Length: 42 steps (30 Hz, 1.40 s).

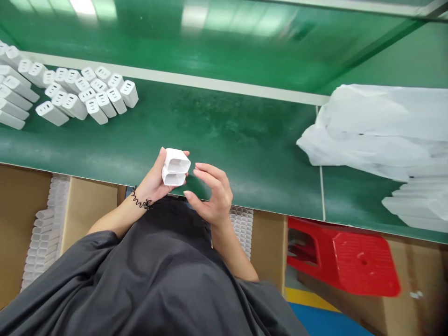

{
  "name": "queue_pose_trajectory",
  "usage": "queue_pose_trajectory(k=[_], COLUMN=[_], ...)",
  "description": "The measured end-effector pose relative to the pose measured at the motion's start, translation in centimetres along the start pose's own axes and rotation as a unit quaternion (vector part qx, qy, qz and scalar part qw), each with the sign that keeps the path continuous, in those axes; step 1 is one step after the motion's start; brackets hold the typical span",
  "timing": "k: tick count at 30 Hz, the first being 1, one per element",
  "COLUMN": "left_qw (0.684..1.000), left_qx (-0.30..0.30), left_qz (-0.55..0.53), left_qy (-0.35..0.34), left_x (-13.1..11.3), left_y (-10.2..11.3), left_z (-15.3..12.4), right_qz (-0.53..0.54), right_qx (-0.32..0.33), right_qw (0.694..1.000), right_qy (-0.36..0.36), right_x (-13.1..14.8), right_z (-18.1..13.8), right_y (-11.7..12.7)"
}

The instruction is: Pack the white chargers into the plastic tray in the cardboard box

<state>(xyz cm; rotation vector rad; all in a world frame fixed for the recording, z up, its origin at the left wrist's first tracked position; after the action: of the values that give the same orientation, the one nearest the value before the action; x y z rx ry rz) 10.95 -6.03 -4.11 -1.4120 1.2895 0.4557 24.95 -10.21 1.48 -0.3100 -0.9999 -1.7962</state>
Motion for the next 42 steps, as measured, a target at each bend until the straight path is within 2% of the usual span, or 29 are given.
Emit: queue_pose_trajectory(k=[3, 9, 11, 12, 13, 14, 16, 18, 20, 22, 25, 28, 31, 34, 36, 37, 39, 42], left_qw=[1.000, 1.000, 0.996, 0.987, 0.965, 0.926, 0.809, 0.699, 0.637, 0.607, 0.585, 0.586, 0.599, 0.636, 0.657, 0.656, 0.638, 0.618], left_qx=[0.006, 0.000, -0.033, -0.066, -0.104, -0.141, -0.178, -0.166, -0.176, -0.210, -0.237, -0.263, -0.293, -0.327, -0.392, -0.443, -0.547, -0.601], left_qz=[0.004, 0.006, 0.034, 0.078, 0.147, 0.233, 0.423, 0.578, 0.672, 0.719, 0.746, 0.745, 0.725, 0.678, 0.629, 0.602, 0.540, 0.487], left_qy=[0.008, -0.018, -0.071, -0.123, -0.189, -0.260, -0.368, -0.388, -0.334, -0.268, -0.212, -0.181, -0.172, -0.169, -0.137, -0.100, 0.037, 0.142], left_x=[0.5, 1.0, 0.1, -1.0, -2.4, -4.1, -6.9, -8.2, -8.7, -8.7, -7.9, -6.9, -6.5, -6.7, -6.8, -6.6, -5.3, -2.5], left_y=[-0.1, 0.5, 1.3, 1.9, 2.4, 2.6, 1.7, 0.5, 0.5, 1.4, 2.7, 4.0, 5.7, 8.7, 12.3, 14.6, 20.1, 27.0], left_z=[-0.2, -0.8, -1.5, -2.2, -3.2, -4.5, -7.4, -9.3, -10.4, -11.4, -12.8, -14.1, -15.6, -18.6, -21.8, -23.8, -28.1, -32.4], right_qz=[-0.029, -0.064, -0.064, -0.064, -0.067, -0.074, -0.096, -0.115, -0.120, -0.112, -0.096, -0.081, -0.032, 0.037, 0.052, 0.049, 0.037, 0.026], right_qx=[0.037, 0.059, 0.079, 0.093, 0.112, 0.133, 0.175, 0.202, 0.210, 0.213, 0.225, 0.244, 0.267, 0.280, 0.284, 0.283, 0.283, 0.286], right_qw=[0.999, 0.996, 0.995, 0.993, 0.991, 0.987, 0.976, 0.963, 0.954, 0.947, 0.934, 0.924, 0.923, 0.926, 0.929, 0.931, 0.935, 0.939], right_qy=[0.004, 0.001, 0.018, 0.027, 0.039, 0.053, 0.091, 0.136, 0.178, 0.213, 0.260, 0.283, 0.277, 0.250, 0.231, 0.224, 0.210, 0.189], right_x=[1.2, 1.2, 1.3, 1.4, 1.6, 1.9, 2.5, 3.2, 3.9, 4.6, 5.8, 6.9, 7.7, 8.0, 7.5, 7.1, 6.0, 4.2], right_z=[1.2, 2.9, 3.5, 3.9, 4.2, 4.4, 4.9, 5.3, 5.8, 6.2, 6.6, 6.4, 6.0, 5.8, 5.8, 5.8, 5.7, 5.2], right_y=[-0.9, -1.5, -1.4, -1.5, -1.6, -1.8, -2.5, -3.5, -4.6, -5.9, -8.0, -10.4, -12.6, -13.6, -13.7, -13.7, -13.6, -13.8])
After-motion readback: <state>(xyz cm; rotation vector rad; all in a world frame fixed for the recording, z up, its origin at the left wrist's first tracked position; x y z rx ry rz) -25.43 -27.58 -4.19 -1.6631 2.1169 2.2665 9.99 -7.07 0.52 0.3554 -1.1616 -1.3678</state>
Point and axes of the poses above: each hand's wrist, its own z-axis towards the middle knuckle, its own y-axis out of the back of the hand, x = y × z, the point moved 6 cm from there along z, towards the middle knuckle, and after that the axes turned 5 degrees about x, right-handed, at the moved point
